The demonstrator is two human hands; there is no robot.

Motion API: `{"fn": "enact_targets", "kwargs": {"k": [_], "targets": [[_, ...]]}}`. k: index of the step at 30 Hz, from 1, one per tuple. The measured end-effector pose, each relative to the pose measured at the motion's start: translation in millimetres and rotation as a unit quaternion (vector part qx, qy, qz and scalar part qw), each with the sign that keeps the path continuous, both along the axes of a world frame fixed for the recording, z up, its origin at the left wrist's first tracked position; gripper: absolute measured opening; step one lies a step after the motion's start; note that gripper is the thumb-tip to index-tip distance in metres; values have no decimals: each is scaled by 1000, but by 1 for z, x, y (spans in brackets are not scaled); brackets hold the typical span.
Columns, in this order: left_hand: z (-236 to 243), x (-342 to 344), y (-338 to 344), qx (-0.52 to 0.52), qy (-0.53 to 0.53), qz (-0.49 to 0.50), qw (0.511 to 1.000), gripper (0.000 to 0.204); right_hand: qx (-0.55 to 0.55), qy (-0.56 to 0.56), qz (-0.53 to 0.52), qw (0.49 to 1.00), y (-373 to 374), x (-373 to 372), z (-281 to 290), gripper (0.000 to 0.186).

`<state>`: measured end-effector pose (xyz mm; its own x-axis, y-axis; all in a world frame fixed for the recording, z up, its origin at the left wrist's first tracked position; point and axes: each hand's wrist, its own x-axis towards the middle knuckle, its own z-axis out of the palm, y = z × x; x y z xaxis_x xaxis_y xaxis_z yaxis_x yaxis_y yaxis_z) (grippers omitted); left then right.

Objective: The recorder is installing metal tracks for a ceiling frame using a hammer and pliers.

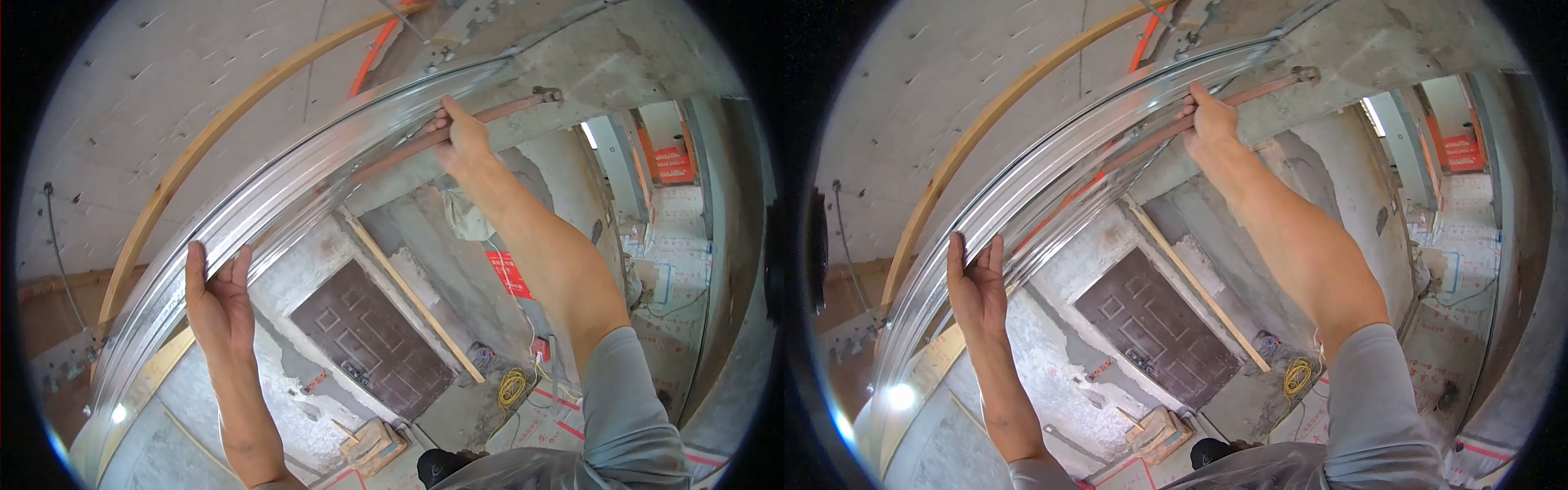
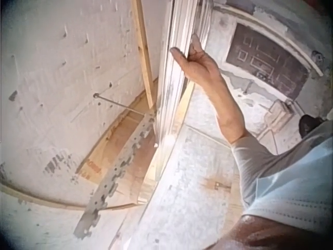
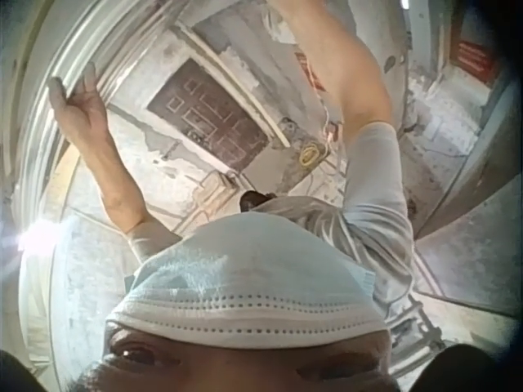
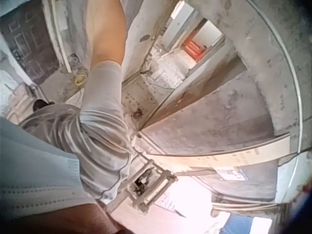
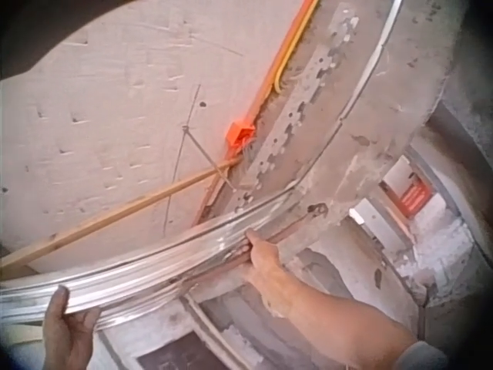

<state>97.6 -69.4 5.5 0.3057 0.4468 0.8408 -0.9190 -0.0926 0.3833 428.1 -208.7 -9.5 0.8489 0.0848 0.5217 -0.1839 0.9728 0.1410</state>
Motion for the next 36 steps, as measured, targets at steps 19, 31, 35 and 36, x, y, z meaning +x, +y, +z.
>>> {"fn": "enact_targets", "kwargs": {"k": [19,31,35,36], "targets": [[-2,-9,9,48,29,-67,996,23,-129,-190,-46,972,-9,137,-8,23],[-3,-9,9,62,35,-81,994,26,-129,-144,-22,981,-8,151,-1,26],[-3,-7,13,55,34,-84,994,27,-139,-148,-12,979,-6,131,-2,25],[-2,-7,12,56,33,-85,994,27,-134,-142,-9,981,-7,128,-2,24]]}}
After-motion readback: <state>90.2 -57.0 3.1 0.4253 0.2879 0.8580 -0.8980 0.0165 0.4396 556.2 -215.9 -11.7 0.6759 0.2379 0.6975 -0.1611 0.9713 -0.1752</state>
